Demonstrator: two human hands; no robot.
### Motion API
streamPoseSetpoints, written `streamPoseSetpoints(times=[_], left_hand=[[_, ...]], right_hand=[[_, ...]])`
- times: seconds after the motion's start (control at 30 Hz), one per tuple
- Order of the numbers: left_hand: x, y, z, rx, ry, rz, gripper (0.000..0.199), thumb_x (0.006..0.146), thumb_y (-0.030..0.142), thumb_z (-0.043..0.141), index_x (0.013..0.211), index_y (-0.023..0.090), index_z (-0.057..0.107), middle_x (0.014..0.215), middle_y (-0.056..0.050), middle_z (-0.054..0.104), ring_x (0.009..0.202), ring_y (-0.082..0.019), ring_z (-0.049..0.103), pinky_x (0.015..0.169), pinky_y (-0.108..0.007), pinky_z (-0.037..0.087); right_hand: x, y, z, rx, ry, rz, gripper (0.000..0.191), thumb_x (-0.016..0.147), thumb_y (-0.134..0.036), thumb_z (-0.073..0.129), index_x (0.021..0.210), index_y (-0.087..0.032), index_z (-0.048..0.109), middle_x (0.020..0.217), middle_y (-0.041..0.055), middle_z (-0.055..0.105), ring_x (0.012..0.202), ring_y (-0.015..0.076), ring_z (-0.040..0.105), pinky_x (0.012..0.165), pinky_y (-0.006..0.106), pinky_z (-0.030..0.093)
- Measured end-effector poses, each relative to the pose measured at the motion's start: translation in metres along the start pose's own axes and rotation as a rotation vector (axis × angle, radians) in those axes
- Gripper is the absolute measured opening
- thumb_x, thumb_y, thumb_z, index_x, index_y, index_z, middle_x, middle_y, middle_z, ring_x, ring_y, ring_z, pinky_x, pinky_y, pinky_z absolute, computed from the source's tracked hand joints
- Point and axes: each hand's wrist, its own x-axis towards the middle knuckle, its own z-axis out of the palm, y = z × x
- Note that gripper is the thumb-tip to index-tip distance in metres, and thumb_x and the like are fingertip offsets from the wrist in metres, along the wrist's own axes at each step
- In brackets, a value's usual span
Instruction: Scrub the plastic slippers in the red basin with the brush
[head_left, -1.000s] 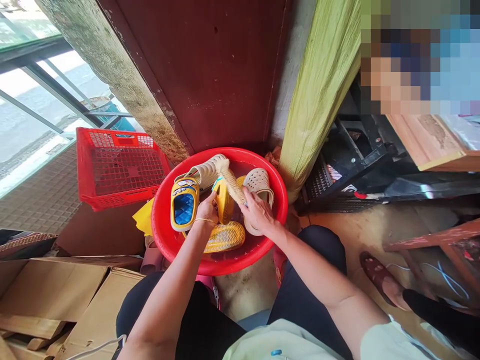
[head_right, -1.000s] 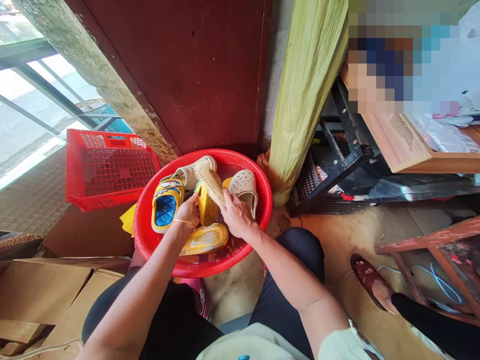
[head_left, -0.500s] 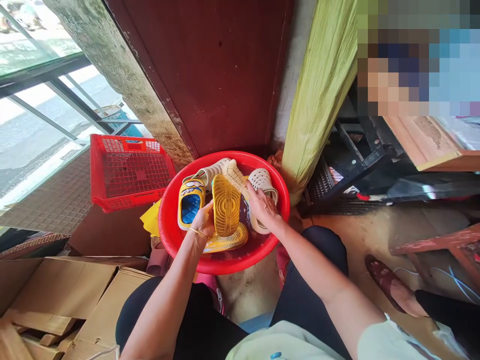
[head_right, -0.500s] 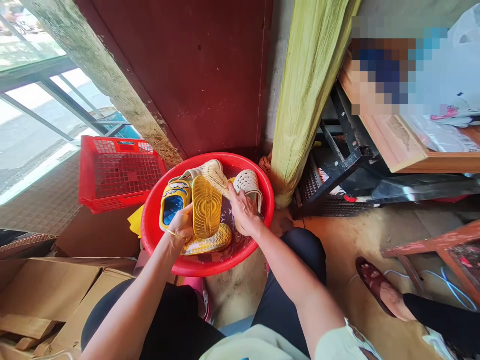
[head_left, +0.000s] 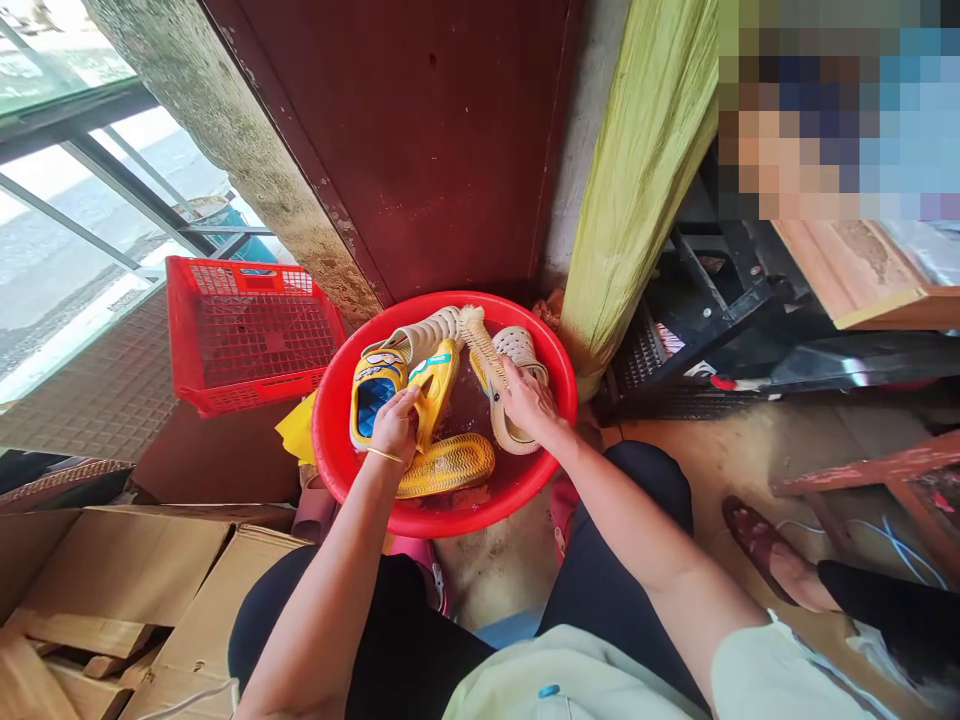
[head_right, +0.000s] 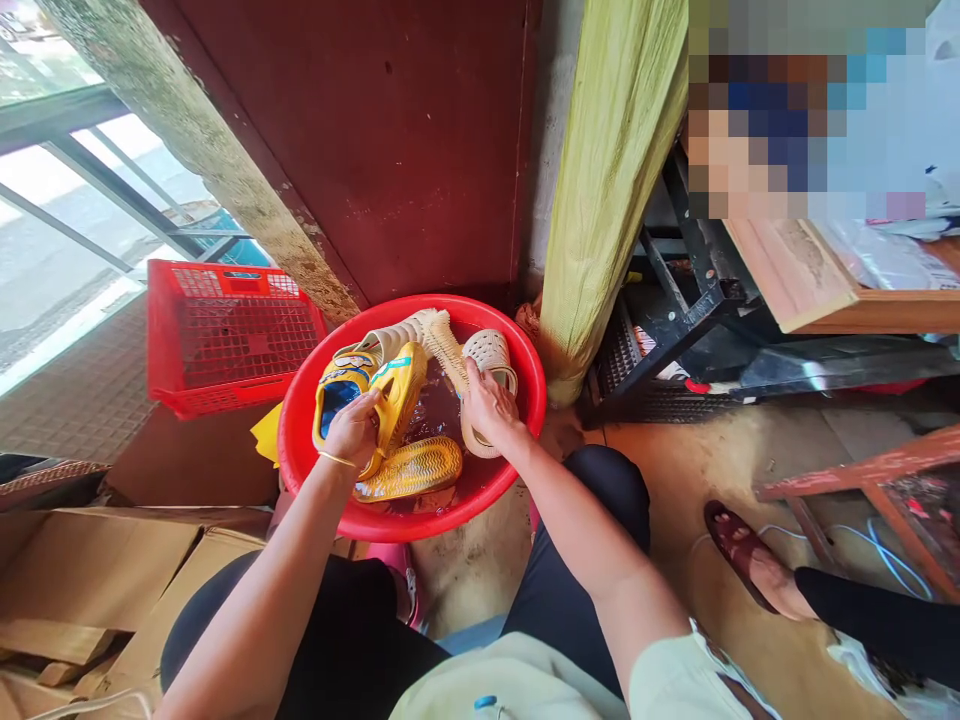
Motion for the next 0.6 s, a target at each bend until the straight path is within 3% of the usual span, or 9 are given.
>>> streamPoseSetpoints(times=[0.07,0.13,0.23,0.3,0.43,0.53,0.6], left_hand=[[0.008,-0.008,-0.002,0.037,0.108,0.087,0.026,0.063,0.023,0.085,0.081,0.016,0.067,0.061,0.005,0.060,0.051,-0.008,0.054,0.052,-0.019,0.046],[0.017,-0.019,-0.004,0.070,0.164,0.127,0.028,0.059,0.022,0.083,0.081,0.017,0.066,0.062,0.006,0.060,0.052,-0.008,0.054,0.055,-0.019,0.045],[0.028,-0.035,-0.005,0.140,0.124,0.210,0.035,0.059,0.025,0.078,0.092,0.018,0.070,0.081,0.000,0.071,0.071,-0.013,0.066,0.071,-0.024,0.053],[0.034,-0.042,-0.005,0.247,0.053,0.284,0.041,0.064,0.028,0.074,0.103,0.018,0.071,0.097,-0.005,0.076,0.094,-0.021,0.072,0.087,-0.030,0.056],[0.034,-0.042,-0.009,0.820,-0.103,0.365,0.054,0.074,0.028,0.064,0.127,0.015,0.066,0.131,-0.015,0.072,0.131,-0.033,0.062,0.112,-0.045,0.047],[0.019,-0.030,-0.015,1.401,-0.186,0.404,0.061,0.081,0.029,0.063,0.139,0.010,0.060,0.147,-0.023,0.061,0.142,-0.038,0.053,0.119,-0.051,0.039],[0.005,-0.022,-0.020,1.654,-0.344,0.378,0.066,0.086,0.036,0.063,0.147,0.012,0.055,0.153,-0.023,0.055,0.145,-0.037,0.050,0.121,-0.049,0.036]], right_hand=[[0.003,0.003,0.003,0.075,0.018,-0.007,0.062,0.104,-0.028,0.043,0.164,-0.016,0.032,0.145,0.0173,0.062,0.121,0.0294,0.065,0.102,0.039,0.052],[0.004,0.004,0.005,0.127,0.031,-0.010,0.062,0.103,-0.029,0.044,0.163,-0.016,0.033,0.145,0.0156,0.064,0.123,0.0291,0.065,0.104,0.039,0.051],[0.004,0.006,0.004,0.166,0.049,-0.008,0.062,0.102,-0.031,0.045,0.162,-0.016,0.035,0.145,0.0148,0.064,0.126,0.0296,0.064,0.106,0.041,0.051],[0.005,0.007,0.003,0.177,0.059,-0.011,0.062,0.102,-0.031,0.046,0.161,-0.017,0.037,0.146,0.0142,0.064,0.127,0.0295,0.063,0.107,0.041,0.051],[0.004,0.009,0.000,0.174,0.058,-0.005,0.062,0.099,-0.030,0.051,0.160,-0.018,0.040,0.144,0.0132,0.065,0.126,0.0288,0.064,0.106,0.039,0.051],[0.003,0.011,-0.002,0.173,0.053,0.002,0.063,0.100,-0.030,0.051,0.160,-0.017,0.039,0.142,0.0144,0.066,0.125,0.0288,0.065,0.106,0.038,0.051],[0.001,0.012,-0.004,0.178,0.051,-0.005,0.063,0.100,-0.030,0.050,0.160,-0.015,0.038,0.143,0.0155,0.066,0.126,0.0289,0.064,0.107,0.038,0.050]])
